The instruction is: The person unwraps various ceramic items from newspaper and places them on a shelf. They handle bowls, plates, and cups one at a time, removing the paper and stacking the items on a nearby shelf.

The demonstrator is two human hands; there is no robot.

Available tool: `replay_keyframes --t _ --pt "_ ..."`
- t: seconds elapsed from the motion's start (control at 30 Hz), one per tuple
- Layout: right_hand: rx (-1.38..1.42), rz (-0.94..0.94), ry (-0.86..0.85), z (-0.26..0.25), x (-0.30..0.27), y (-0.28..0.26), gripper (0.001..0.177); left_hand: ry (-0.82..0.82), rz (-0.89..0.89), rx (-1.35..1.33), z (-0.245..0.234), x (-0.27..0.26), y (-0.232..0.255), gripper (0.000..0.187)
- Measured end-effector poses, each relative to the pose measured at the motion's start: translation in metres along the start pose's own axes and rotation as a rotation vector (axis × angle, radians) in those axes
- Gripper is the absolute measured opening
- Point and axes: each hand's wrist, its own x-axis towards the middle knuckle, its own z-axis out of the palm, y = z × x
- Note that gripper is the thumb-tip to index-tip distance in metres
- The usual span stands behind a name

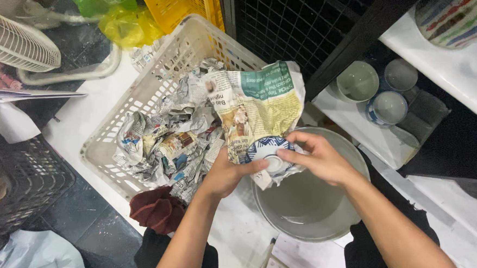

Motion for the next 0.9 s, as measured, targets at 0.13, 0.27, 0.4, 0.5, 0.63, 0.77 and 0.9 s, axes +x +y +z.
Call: replay_keyframes --t 0.13,0.27,0.4,0.5,0.63,0.77,0.9 --pt "0.337 -0.059 -0.054 -0.003 -0.001 0.002 0.016 0.115 -0.143 -0.346 -0.009 0.000 0.003 0.050" --pt "0.633 -0.026 -0.012 -0.013 -0.006 -0.005 0.014 0.204 -0.096 -0.261 -0.018 -0.004 0.015 0.048" --pt "0.603 -0.083 0.022 -0.017 -0.002 -0.007 0.012 0.235 -0.145 -0.116 -0.020 -0.008 0.020 0.045" --pt "0.572 -0.076 0.122 -0.018 0.002 -0.003 0.012 0.246 0.064 0.041 -0.020 -0.006 0.020 0.045" --pt "0.543 -0.010 0.212 -0.024 0.002 -0.003 0.015 0.252 0.460 0.052 -0.026 -0.006 0.022 0.087" --pt "0.625 0.016 0.141 -0.035 0.000 -0.002 0.016 -0.079 0.296 -0.069 -0.041 -0.021 0.029 0.081" --pt "0.629 0.064 0.111 -0.041 0.000 -0.001 0.018 -0.006 0.279 0.197 -0.038 -0.028 0.035 0.089"
